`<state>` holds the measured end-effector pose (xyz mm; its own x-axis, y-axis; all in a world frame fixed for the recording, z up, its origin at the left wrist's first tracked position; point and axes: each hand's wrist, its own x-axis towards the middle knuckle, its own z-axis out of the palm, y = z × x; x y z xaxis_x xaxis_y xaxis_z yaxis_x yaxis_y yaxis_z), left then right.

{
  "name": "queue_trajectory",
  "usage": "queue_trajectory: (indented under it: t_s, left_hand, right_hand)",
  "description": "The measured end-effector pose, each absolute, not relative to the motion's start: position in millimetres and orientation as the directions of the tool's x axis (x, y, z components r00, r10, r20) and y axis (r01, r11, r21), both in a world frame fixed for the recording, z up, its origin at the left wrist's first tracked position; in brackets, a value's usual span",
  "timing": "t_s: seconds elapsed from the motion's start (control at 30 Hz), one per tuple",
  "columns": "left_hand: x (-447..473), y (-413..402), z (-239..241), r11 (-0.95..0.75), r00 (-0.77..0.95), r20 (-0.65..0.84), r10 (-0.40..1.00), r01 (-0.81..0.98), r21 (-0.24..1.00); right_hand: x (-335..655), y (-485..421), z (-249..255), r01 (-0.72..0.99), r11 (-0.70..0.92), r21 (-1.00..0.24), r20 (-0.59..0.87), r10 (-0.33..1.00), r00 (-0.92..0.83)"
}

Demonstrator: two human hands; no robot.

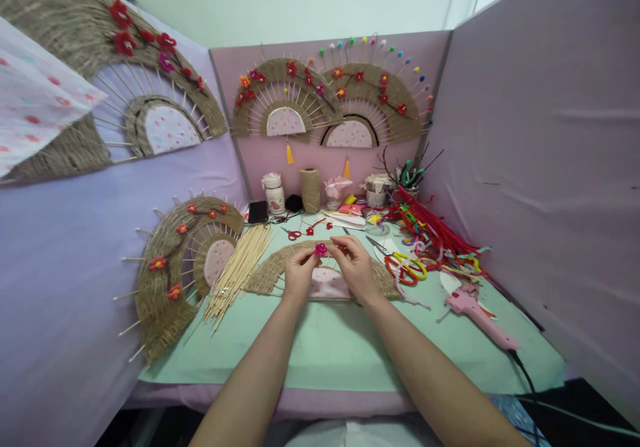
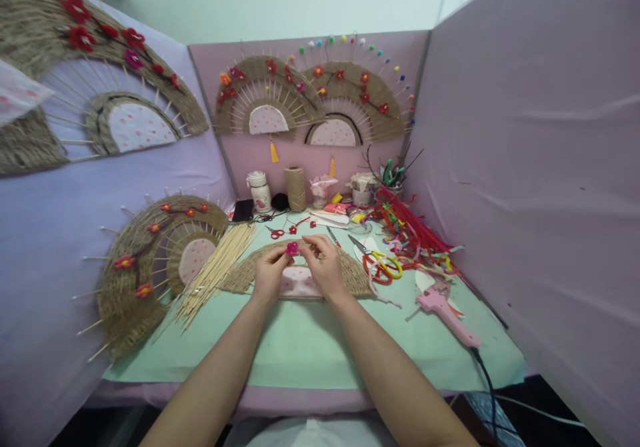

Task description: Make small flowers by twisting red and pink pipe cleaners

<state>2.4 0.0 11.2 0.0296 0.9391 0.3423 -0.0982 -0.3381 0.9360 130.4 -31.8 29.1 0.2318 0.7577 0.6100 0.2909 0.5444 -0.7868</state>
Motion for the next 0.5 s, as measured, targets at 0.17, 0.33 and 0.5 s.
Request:
queue_trajectory:
  t_s: [0.17, 0.33, 0.5]
  left_hand:
    - [1, 1, 11, -0.425, -0.001, 0.426, 0.905, -0.065, 0.903]
    - [3, -3, 15, -0.533, 0.014, 0.533, 0.846, 0.043, 0.845]
    - [5, -6, 15, -0.464, 0.015, 0.464, 0.886, 0.008, 0.886]
  right_hand:
    - [129, -27, 27, 0.129, 0.421, -0.898, 0.44, 0.868, 0.23]
    - [127, -22, 23, -0.115, 0.268, -0.957, 0.255, 0.96, 0.114]
    - [129, -22, 23, -0.126, 0.267, -0.955, 0.251, 0.96, 0.128]
